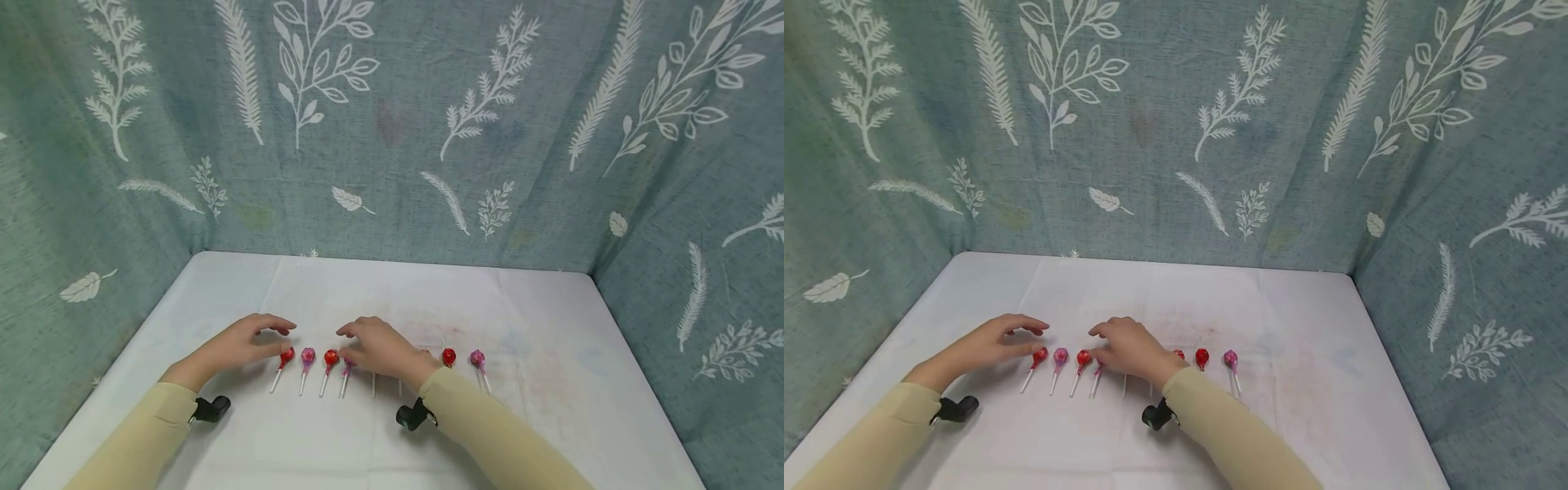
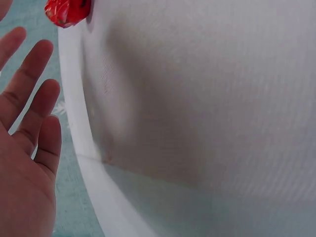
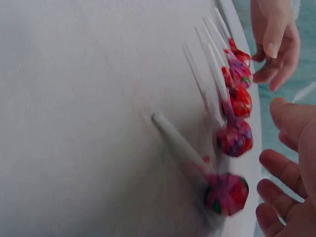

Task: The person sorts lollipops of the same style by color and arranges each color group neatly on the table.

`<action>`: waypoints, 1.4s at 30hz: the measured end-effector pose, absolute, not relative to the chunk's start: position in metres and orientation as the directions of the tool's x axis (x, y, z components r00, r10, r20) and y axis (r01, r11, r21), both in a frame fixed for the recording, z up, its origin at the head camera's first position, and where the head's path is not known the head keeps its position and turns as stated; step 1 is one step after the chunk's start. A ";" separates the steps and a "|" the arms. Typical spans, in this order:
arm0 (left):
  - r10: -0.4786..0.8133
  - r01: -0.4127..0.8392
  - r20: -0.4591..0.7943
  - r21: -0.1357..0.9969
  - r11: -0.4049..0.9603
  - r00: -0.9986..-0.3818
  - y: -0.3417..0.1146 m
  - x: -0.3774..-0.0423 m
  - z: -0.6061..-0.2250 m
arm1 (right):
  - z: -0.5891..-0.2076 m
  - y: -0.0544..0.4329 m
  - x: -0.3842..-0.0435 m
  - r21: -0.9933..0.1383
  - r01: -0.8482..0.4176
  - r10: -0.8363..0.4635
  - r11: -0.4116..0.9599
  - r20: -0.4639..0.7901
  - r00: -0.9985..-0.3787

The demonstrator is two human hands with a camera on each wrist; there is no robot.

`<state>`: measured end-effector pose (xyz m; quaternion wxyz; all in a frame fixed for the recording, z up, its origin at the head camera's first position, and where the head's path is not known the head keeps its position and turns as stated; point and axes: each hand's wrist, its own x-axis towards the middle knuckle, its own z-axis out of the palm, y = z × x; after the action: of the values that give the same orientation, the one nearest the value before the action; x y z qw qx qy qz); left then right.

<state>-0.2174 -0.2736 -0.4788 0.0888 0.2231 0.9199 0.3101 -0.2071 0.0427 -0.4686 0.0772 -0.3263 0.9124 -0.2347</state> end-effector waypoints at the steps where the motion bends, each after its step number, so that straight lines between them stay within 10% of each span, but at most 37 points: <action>1: 0.472 0.358 -0.029 0.611 0.706 -0.881 -0.273 -0.218 -0.480 | -0.469 0.040 -0.207 -0.455 -0.570 -0.636 0.684 0.010 -0.772; 21: 0.586 0.486 0.002 0.561 0.670 -0.810 -0.269 -0.221 -0.496 | -0.481 0.014 -0.205 -0.279 -0.659 -0.675 0.699 0.046 -0.736; 42: 0.465 0.381 -0.002 0.569 0.728 -0.885 -0.256 -0.279 -0.464 | -0.486 0.010 -0.209 -0.287 -0.647 -0.671 0.707 0.019 -0.742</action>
<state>-0.2789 -0.2556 -0.4639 0.0723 0.2283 0.9268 0.2892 -0.2086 0.0100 -0.4858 0.0433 -0.3569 0.9228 -0.1386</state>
